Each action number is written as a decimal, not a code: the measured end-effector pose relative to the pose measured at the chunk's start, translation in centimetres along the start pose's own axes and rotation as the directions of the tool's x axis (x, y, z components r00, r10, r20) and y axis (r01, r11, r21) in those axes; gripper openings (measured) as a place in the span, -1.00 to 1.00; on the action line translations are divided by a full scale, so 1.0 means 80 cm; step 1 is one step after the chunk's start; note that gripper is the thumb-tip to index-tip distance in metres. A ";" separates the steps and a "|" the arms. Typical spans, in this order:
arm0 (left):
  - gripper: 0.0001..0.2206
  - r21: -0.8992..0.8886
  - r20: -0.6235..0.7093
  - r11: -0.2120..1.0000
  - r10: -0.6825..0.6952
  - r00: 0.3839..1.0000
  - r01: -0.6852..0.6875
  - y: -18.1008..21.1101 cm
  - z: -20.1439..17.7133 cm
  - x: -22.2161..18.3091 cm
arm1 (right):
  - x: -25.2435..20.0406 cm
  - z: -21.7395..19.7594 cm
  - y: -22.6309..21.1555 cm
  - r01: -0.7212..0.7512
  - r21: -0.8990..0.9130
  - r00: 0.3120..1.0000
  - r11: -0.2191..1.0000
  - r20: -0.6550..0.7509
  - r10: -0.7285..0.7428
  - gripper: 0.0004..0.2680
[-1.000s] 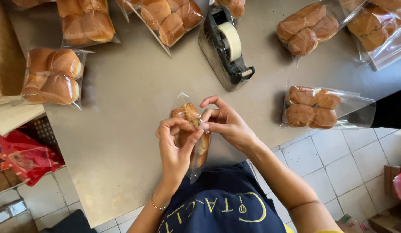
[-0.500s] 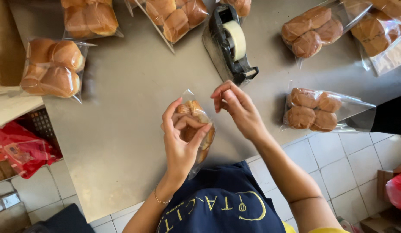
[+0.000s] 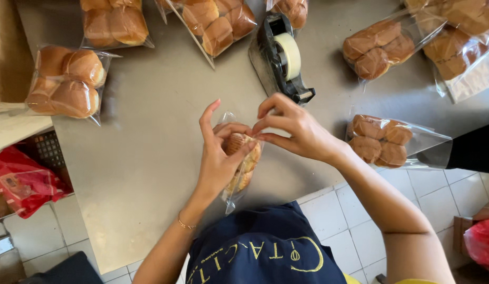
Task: The person packages bread by placing multiple bread rolls into clear plastic bags and sealing them using adhesive tape from a dispenser.
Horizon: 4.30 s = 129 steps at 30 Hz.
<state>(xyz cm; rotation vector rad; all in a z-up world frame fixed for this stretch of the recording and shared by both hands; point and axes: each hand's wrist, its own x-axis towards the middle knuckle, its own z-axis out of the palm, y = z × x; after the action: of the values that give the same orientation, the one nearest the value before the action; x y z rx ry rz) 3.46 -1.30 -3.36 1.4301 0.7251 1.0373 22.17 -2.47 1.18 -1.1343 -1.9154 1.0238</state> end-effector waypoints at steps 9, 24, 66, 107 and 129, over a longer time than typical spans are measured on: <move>-0.65 0.107 0.120 0.946 -0.318 0.940 0.306 -0.021 -0.015 0.031 | -0.052 -0.021 0.046 0.153 -0.976 0.869 0.156 0.058 -0.491 -0.75; -0.79 -0.424 -0.422 0.832 -0.531 0.735 0.357 0.021 -0.020 0.021 | -0.025 0.132 -0.042 -0.319 -0.179 0.933 0.931 -0.230 0.275 -0.32; -0.42 0.717 -0.671 0.604 0.465 0.578 0.347 -0.145 -0.281 0.070 | 0.647 0.060 0.165 0.341 -0.924 0.855 0.173 0.227 -0.467 -0.36; 0.07 -0.144 -0.175 0.983 -0.135 0.975 0.111 -0.070 -0.099 -0.096 | -0.158 -0.010 -0.001 -0.658 -0.477 0.258 0.582 -0.870 -0.421 -0.88; -0.02 0.013 -0.378 1.000 0.030 0.925 -0.027 -0.074 -0.065 -0.088 | -0.059 -0.012 0.196 -0.298 -0.098 0.173 0.950 -0.984 -0.047 -0.65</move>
<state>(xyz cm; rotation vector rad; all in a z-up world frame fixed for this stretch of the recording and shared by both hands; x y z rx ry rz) -3.37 -4.48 -10.79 1.2615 0.9876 1.3551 30.68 -1.60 -12.79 -1.5692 -0.8127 -0.1202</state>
